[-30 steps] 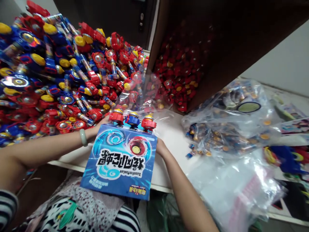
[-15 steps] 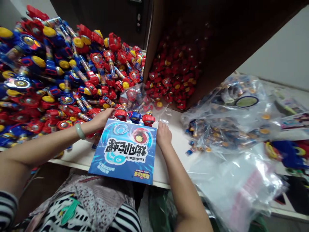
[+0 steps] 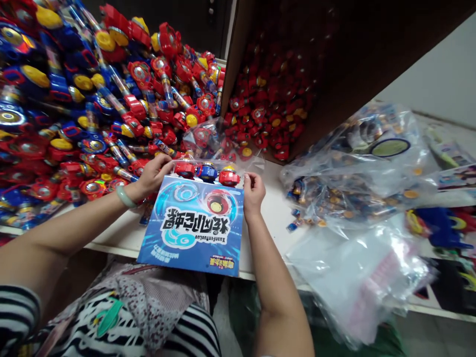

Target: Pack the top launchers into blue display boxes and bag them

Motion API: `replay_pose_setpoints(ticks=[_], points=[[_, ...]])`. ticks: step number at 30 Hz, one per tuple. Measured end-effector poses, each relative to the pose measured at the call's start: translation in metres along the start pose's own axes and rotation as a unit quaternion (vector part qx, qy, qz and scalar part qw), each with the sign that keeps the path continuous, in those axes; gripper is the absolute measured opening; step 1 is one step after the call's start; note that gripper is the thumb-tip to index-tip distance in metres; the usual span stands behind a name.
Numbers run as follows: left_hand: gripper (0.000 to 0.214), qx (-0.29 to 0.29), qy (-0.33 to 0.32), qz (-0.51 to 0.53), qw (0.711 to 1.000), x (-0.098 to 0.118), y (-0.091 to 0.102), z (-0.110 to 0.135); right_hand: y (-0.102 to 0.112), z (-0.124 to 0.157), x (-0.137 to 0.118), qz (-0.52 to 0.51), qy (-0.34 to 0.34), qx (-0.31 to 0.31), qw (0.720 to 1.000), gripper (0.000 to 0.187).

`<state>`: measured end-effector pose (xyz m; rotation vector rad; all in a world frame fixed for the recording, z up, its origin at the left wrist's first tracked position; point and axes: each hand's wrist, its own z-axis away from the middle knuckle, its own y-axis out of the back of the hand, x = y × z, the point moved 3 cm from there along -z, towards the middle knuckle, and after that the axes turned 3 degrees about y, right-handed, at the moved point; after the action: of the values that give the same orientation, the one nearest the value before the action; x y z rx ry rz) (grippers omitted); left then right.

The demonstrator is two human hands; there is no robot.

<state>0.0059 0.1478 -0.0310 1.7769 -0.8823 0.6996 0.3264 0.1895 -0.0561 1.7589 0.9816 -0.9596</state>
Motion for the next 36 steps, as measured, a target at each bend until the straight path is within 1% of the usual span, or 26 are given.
replay_pose_setpoints(ticks=[3,4,6,9,12,14,16,19,21,25,27,28,29,31,32,33,34,36], points=[[0.023,0.000,-0.059,-0.022,0.998,0.003,0.007,0.006,0.007,0.000,-0.007,0.017,0.026,0.004,1.000,0.028],[0.023,0.003,-0.084,-0.030,0.996,0.005,0.010,0.009,0.011,0.001,-0.011,0.031,0.051,0.004,0.998,0.027],[0.022,0.004,-0.146,-0.047,0.988,0.009,0.014,0.016,0.018,0.009,-0.021,0.062,0.126,0.007,0.990,0.024],[0.017,-0.006,-0.223,-0.072,0.972,0.012,0.021,0.032,0.034,0.032,-0.035,0.111,0.241,0.008,0.964,0.014],[0.013,-0.010,-0.279,-0.073,0.957,0.014,0.025,0.052,0.051,0.060,-0.044,0.145,0.341,-0.005,0.929,0.008],[0.013,-0.011,-0.298,-0.066,0.952,0.015,0.027,0.068,0.062,0.079,-0.047,0.155,0.388,-0.016,0.908,0.014],[0.014,-0.017,-0.306,-0.060,0.950,0.016,0.026,0.085,0.071,0.097,-0.045,0.164,0.402,-0.021,0.901,0.020],[0.018,-0.034,-0.305,-0.053,0.950,0.018,0.024,0.113,0.081,0.123,-0.038,0.178,0.378,-0.036,0.908,0.024],[0.019,-0.044,-0.286,-0.045,0.956,0.016,0.023,0.131,0.086,0.140,-0.032,0.179,0.353,-0.047,0.917,0.024],[0.022,-0.076,-0.214,-0.011,0.974,0.007,0.021,0.155,0.093,0.168,-0.025,0.154,0.330,-0.048,0.930,0.027],[0.018,-0.070,-0.166,0.013,0.984,0.005,0.018,0.159,0.094,0.175,-0.021,0.146,0.323,-0.040,0.934,0.028],[0.016,-0.051,-0.127,0.027,0.990,0.003,0.016,0.158,0.094,0.175,-0.019,0.147,0.311,-0.026,0.939,0.027],[0.018,-0.025,-0.077,0.046,0.996,0.002,0.013,0.156,0.093,0.174,-0.016,0.150,0.288,-0.007,0.946,0.025],[0.031,0.011,0.038,0.096,0.995,-0.001,0.006,0.150,0.087,0.164,-0.008,0.156,0.211,0.014,0.965,0.027],[0.034,0.009,0.086,0.121,0.989,-0.002,0.001,0.147,0.083,0.158,-0.004,0.156,0.163,0.006,0.974,0.033],[0.034,-0.004,0.116,0.141,0.983,-0.003,-0.004,0.143,0.078,0.151,-0.001,0.154,0.115,-0.016,0.981,0.039],[0.032,-0.020,0.131,0.154,0.979,-0.004,-0.009,0.140,0.073,0.144,0.002,0.150,0.073,-0.048,0.985,0.042],[0.027,-0.040,0.137,0.154,0.978,-0.007,-0.015,0.134,0.064,0.132,0.004,0.146,0.019,-0.103,0.984,0.037]])
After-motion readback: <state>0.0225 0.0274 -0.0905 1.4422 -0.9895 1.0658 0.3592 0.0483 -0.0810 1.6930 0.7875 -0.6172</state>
